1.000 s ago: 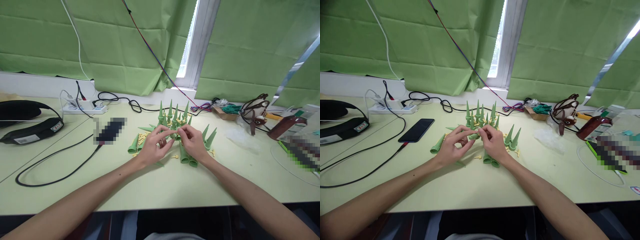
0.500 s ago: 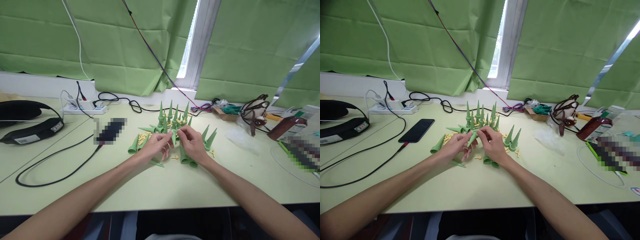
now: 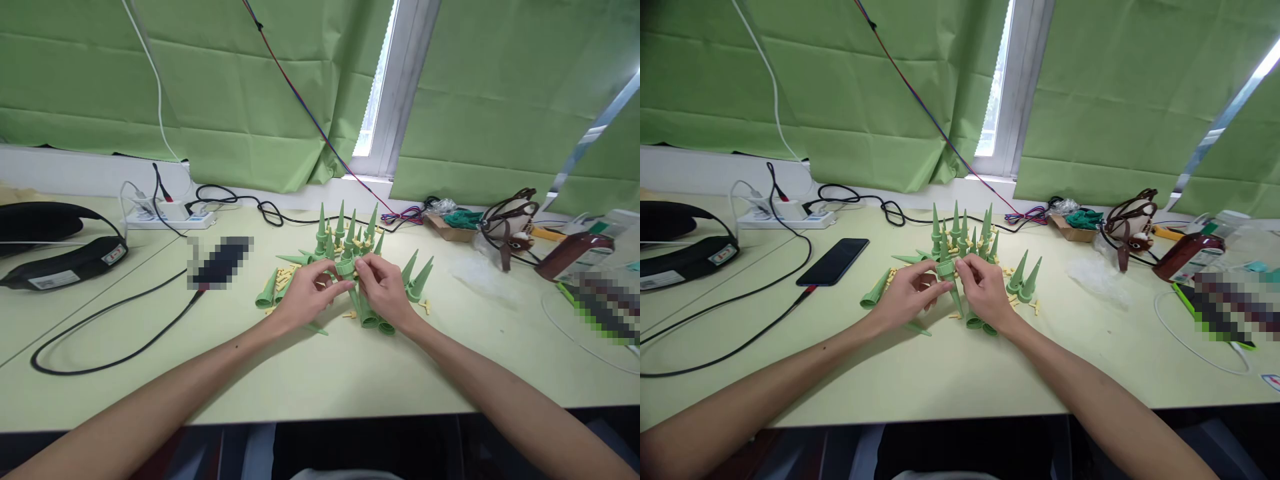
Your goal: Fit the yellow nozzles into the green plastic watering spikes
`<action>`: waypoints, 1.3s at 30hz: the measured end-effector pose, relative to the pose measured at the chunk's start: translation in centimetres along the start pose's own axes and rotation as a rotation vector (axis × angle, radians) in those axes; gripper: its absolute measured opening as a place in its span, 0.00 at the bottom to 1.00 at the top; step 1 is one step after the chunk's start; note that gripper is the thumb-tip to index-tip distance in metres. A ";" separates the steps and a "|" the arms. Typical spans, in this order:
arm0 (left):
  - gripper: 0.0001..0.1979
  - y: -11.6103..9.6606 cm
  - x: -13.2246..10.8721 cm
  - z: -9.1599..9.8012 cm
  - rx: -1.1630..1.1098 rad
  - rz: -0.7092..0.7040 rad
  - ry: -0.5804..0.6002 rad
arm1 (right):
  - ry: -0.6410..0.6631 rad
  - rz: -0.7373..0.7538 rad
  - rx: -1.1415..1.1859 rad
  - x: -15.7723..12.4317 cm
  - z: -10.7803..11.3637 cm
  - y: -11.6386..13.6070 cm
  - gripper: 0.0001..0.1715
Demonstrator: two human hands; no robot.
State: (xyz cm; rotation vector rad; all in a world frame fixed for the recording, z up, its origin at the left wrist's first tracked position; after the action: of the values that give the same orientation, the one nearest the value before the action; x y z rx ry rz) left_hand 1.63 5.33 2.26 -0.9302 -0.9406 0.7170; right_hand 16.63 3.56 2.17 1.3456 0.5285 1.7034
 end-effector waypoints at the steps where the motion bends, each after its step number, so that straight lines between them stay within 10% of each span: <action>1: 0.13 -0.1 0.0 0.1 0.027 -0.052 -0.024 | -0.001 -0.004 0.010 0.0 0.0 0.0 0.20; 12: 0.06 -1.6 -0.9 0.0 0.385 -0.572 -0.081 | 0.029 -0.047 -0.010 0.1 -0.2 0.2 0.21; 26: 0.18 1.2 0.2 -1.5 -0.656 0.399 0.186 | 0.017 -0.027 0.020 0.3 0.1 -0.2 0.17; 39: 0.15 1.9 0.0 -1.2 -0.690 0.384 0.201 | 0.111 0.005 -0.084 0.2 -0.3 0.0 0.18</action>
State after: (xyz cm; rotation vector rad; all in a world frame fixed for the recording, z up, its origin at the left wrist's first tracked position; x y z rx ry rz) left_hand 2.47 5.75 0.24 -1.7934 -0.8463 0.6040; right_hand 16.40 3.77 2.14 1.1994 0.5106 1.7922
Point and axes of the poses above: each hand's wrist, its own x-axis towards the middle knuckle, its own z-axis out of the back of the hand, y = z × x, the point moved 5 cm from there along x, towards the middle knuckle, and after that the axes turned 7 degrees about -x, right-handed, at the moved point
